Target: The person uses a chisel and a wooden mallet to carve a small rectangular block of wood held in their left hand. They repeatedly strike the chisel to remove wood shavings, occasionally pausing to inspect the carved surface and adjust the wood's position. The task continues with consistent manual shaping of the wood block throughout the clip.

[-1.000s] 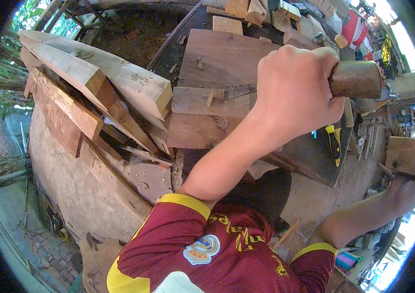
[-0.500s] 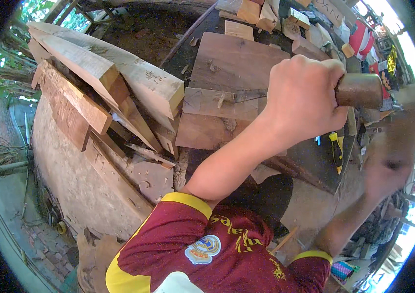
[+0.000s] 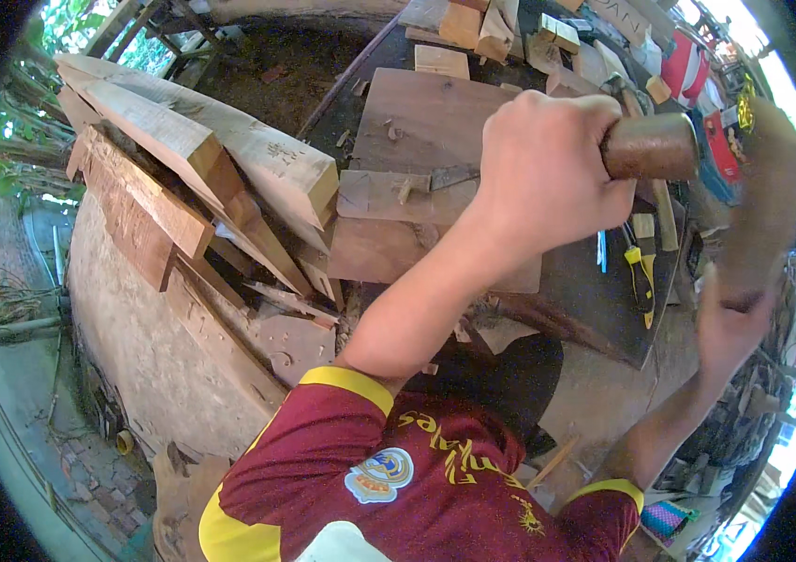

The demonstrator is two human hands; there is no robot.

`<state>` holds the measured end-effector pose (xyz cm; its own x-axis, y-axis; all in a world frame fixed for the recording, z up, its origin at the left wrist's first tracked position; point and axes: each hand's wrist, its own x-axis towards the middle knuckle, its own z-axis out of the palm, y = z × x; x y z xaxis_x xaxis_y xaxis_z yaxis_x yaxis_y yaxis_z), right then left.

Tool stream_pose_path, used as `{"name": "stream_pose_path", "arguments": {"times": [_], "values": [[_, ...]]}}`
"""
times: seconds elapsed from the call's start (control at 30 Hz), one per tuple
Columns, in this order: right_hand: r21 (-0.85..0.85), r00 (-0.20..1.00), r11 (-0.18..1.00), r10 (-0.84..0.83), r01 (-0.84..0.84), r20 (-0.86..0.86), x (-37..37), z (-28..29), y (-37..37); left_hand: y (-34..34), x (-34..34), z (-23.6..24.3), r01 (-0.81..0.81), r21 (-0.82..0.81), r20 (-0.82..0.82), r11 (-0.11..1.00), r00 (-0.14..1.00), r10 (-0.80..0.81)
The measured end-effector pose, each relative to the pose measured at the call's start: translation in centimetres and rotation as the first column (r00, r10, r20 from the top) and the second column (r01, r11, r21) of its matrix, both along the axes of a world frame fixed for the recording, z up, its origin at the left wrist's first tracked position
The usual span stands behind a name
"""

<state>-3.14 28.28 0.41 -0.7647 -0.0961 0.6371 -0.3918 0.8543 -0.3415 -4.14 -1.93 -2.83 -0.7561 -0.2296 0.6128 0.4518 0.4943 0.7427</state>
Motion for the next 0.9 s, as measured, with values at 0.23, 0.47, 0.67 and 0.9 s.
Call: {"name": "stream_pose_path", "arguments": {"times": [0.23, 0.47, 0.67, 0.9], "values": [[0.167, 0.999, 0.985, -0.037, 0.035, 0.011, 0.2, -2.9, -5.0, 0.9, -0.5, -0.6, -0.028, -0.091, 0.038, 0.996, 0.999, 0.031], [-0.470, 0.963, 0.854, -0.268, 0.221, -0.034, -1.4, -1.3, -2.3, 1.6, -0.7, -0.2, -0.001, -0.143, 0.085, 0.990, 0.996, 0.013], [-0.115, 0.993, 0.993, -0.027, 0.040, 0.117, -1.1, -3.5, -0.9, 1.1, -0.6, -0.7, -0.010, -0.222, 0.136, 0.975, 0.990, 0.041], [-0.019, 0.994, 0.997, 0.073, -0.072, 0.079, 1.5, -4.4, -6.9, 1.7, -1.2, -1.0, -0.031, -0.244, 0.136, 0.969, 0.988, 0.066]]}}
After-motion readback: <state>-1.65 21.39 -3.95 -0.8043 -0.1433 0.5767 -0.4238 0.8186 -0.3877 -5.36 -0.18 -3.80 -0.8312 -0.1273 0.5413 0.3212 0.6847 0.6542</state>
